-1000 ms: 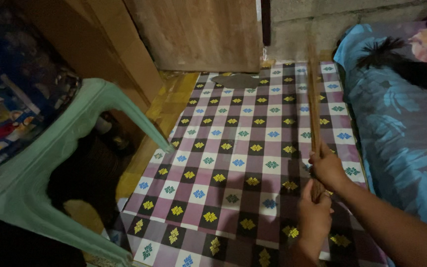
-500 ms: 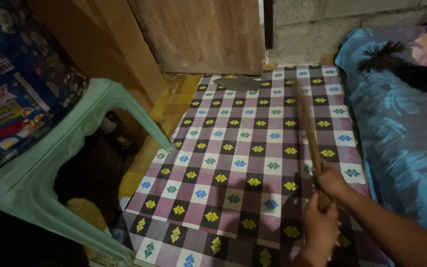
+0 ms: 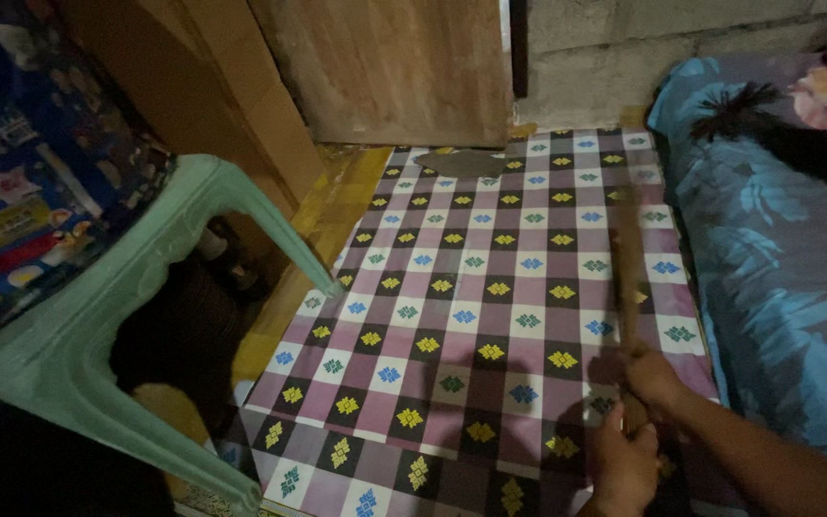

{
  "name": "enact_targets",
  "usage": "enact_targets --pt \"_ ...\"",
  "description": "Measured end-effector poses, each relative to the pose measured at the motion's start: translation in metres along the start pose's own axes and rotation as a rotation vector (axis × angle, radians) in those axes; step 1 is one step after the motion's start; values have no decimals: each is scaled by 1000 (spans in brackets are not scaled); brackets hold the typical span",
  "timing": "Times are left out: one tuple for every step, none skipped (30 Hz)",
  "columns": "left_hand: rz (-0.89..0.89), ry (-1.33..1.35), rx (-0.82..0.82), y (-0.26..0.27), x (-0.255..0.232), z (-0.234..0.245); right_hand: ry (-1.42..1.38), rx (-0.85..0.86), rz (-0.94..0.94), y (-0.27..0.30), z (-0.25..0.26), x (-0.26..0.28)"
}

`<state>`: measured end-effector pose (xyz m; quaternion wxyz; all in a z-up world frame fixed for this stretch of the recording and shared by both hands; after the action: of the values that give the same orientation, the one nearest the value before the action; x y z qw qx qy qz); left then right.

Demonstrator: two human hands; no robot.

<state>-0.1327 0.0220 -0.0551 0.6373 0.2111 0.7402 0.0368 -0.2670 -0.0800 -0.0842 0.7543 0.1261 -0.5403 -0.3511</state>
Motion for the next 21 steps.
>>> enact_targets --pt "97 42 -22 3 -1 -3 19 32 31 0 1 5" --pt "44 41 -20 3 -9 -7 37 65 61 1 3 17" --pt "-12 40 -23 2 -17 -10 58 100 96 4 4 34" --pt "-67 40 -26 1 -23 -11 12 57 97 11 7 48" --pt "-208 -95 -55 -2 -31 -5 -35 17 98 19 6 60" --pt "-348 -231 -82 -7 -40 1 -82 -22 100 29 9 68" --pt "-487 -369 -107 -8 -49 5 -103 -51 138 38 14 75" --pt "-358 -288 -38 -11 -47 6 -124 -79 176 43 18 79" --pt "-230 -204 34 -15 -49 6 -144 -110 212 45 22 80" --pt "-102 -120 107 -16 -52 4 -172 -130 180 42 23 75" --pt "-81 -181 136 -14 -58 3 -199 -150 147 36 26 68" --pt "-59 -241 164 -12 -63 1 -226 -170 114 28 28 59" --pt "-38 -301 193 -10 -67 0 -240 -122 120 22 26 52" --pt "1 -283 189 -9 -71 -2 -252 -77 108 16 26 47" --pt "41 -265 186 -9 -75 -5 -247 -43 72 10 26 45" --pt "80 -246 182 -7 -79 -6 -219 -16 42 6 27 49" --pt "70 -185 188 -5 -85 -8 -193 5 26 4 27 57" --pt "59 -124 194 -6 -95 -12 -171 14 25 5 28 68" --pt "48 -63 200 -7 -106 -16 -150 6 30 9 31 81" --pt "23 -64 171 -9 -116 -18 -134 -8 47 14 34 94" --pt "-6 -63 141 -13 -126 -20 -119 -29 71 19 37 105"
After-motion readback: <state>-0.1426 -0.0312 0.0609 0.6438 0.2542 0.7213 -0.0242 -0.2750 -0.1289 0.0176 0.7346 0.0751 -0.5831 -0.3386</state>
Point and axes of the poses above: each hand's wrist, its own y-axis away from the middle knuckle, its own z-axis out of the back of the hand, x = y × z, the point moved 4 cm from there along -y, towards the middle knuckle, and after that the axes turned 8 degrees about -z, right-handed, at the moved point
